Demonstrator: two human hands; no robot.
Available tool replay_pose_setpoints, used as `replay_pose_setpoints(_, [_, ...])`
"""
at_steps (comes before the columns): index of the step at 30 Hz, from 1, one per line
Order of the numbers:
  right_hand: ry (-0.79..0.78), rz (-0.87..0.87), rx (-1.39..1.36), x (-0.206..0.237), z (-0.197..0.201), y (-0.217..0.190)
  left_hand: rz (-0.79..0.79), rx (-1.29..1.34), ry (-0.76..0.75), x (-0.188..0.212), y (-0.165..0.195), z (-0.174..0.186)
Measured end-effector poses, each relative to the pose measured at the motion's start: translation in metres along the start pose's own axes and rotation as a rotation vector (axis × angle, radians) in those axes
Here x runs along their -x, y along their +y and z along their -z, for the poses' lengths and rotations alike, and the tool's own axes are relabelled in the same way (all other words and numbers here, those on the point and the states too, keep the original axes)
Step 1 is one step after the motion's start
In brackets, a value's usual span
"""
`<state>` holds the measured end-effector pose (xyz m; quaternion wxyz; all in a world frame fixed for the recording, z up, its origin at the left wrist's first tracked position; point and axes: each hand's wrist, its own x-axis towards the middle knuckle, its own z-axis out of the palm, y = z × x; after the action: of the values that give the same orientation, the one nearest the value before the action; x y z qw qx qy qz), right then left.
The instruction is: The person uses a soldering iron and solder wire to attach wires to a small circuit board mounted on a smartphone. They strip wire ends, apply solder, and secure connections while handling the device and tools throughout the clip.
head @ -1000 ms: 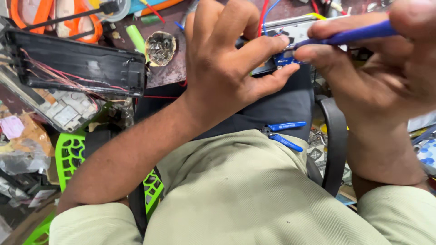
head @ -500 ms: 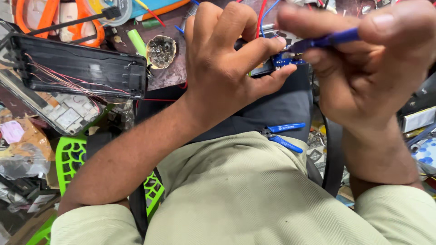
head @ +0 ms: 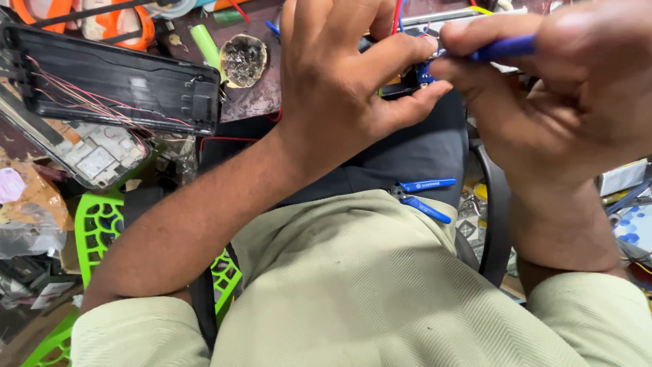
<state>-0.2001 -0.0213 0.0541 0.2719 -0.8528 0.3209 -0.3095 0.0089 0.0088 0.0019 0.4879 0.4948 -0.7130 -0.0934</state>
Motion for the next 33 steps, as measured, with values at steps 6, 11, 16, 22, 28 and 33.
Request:
replay_pose_setpoints(6, [-0.077,0.001,-0.034,-0.019,0.006,-0.001,-0.028,0.003,0.010,0.001,-0.001,-0.001])
replay_pose_setpoints(11, [0.075,-0.154,-0.047,-0.011,-0.006,-0.005,-0.011,-0.016,-0.029,0.002,-0.004,-0.002])
replay_pose_setpoints(16, [0.105,-0.122,0.014,-0.009,-0.015,-0.016,-0.008,0.003,0.002,0.002,-0.001,-0.001])
replay_pose_setpoints(22, [-0.090,-0.066,-0.113,-0.019,0.003,-0.009,-0.018,-0.034,0.020,0.000,0.000,-0.001])
replay_pose_setpoints(28, [-0.029,-0.009,-0.113,0.004,-0.004,0.010,-0.018,-0.029,0.011,0.002,0.000,-0.002])
replay_pose_setpoints(33, [0.024,-0.049,-0.145,0.018,-0.011,0.013,-0.014,-0.048,0.015,0.002,0.002,-0.002])
